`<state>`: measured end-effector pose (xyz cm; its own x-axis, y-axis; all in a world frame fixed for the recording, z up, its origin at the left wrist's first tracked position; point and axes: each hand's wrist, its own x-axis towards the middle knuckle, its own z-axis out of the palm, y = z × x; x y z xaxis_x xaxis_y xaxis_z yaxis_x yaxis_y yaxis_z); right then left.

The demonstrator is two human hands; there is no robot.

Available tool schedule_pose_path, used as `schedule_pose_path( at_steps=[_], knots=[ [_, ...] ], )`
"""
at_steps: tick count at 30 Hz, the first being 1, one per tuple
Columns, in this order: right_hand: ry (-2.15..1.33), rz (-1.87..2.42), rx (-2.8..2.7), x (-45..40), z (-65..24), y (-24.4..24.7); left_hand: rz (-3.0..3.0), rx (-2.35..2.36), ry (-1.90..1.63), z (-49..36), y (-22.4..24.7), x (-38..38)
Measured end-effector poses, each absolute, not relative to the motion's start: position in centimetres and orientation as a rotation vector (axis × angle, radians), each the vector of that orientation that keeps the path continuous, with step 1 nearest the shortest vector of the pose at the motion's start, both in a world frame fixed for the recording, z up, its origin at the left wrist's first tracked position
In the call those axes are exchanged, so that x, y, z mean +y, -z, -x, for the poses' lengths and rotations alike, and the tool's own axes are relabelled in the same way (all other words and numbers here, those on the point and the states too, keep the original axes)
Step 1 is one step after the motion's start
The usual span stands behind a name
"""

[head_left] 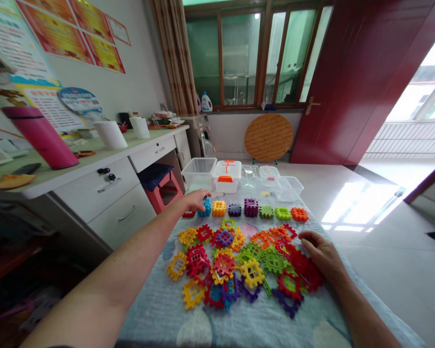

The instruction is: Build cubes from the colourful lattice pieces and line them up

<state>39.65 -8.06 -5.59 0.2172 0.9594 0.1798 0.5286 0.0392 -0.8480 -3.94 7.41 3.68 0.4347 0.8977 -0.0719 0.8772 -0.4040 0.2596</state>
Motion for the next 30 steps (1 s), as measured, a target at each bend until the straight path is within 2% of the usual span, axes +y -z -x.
schedule_pose_path(
  at_steps=[10,18,24,30],
  knots=[
    [-0.631,1.6,-1.449,-8.0,-39.9,5.8,-2.435,1.54,-0.12,3.4,-3.4,6.6],
    [-0.615,1.631,-1.461,-8.1,-39.8,5.2,-2.617,1.604,-0.637,4.5,-3.4,0.6],
    [-0.607,1.63,-1.469,-8.2,-39.6,5.0,-2.57,1.594,-0.393,3.7,-1.3,-4.5],
    [-0.611,1.605,-1.457,-8.0,-39.7,5.3,-2.426,1.725,-0.28,2.3,0.3,-5.6]
  ],
)
